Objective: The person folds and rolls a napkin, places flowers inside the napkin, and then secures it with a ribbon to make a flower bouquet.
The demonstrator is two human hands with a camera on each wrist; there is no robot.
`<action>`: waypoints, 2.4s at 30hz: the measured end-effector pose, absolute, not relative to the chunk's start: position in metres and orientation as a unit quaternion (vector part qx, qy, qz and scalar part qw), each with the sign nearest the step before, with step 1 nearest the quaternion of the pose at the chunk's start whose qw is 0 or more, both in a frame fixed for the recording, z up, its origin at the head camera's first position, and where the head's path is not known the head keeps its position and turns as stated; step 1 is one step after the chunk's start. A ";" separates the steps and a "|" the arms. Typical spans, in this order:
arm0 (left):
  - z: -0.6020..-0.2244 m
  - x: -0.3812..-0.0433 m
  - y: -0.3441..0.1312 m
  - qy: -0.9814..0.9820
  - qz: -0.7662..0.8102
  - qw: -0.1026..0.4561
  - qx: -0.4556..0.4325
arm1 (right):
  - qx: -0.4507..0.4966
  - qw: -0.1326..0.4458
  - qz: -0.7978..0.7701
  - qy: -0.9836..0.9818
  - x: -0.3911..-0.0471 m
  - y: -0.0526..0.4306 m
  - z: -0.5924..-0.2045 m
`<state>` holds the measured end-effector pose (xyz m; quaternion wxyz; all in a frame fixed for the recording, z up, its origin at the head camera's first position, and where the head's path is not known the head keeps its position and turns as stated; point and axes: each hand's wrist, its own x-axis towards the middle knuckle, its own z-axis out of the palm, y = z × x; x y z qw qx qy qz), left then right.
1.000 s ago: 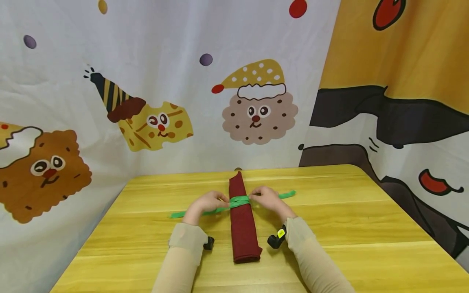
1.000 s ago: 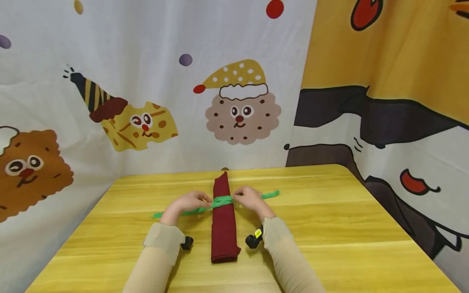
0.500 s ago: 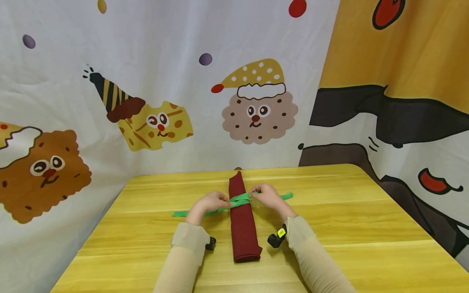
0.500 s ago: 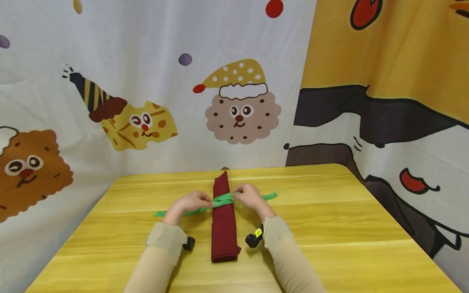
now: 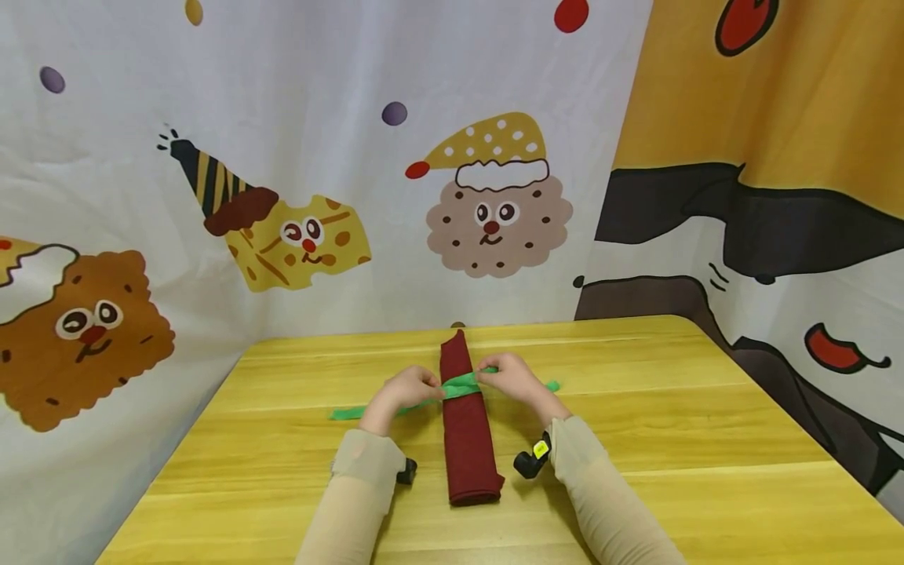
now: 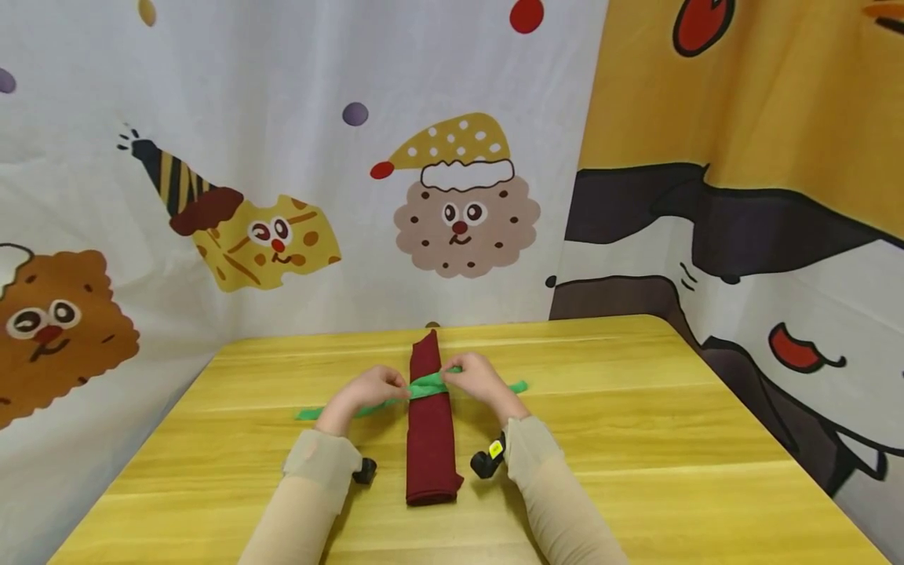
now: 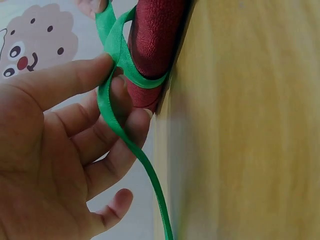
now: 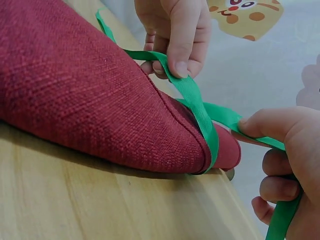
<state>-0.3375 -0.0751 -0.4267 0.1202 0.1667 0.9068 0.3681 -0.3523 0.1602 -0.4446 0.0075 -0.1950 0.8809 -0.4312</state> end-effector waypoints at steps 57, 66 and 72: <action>-0.432 -0.350 -0.068 0.863 0.448 0.162 0.167 | -0.175 0.052 -0.416 0.891 -0.355 0.161 -0.452; -0.432 -0.347 -0.067 0.824 0.511 0.200 0.142 | -0.172 0.034 -0.425 0.888 -0.354 0.162 -0.451; -0.432 -0.349 -0.067 0.851 0.469 0.185 0.148 | -0.139 0.033 -0.416 0.898 -0.353 0.162 -0.453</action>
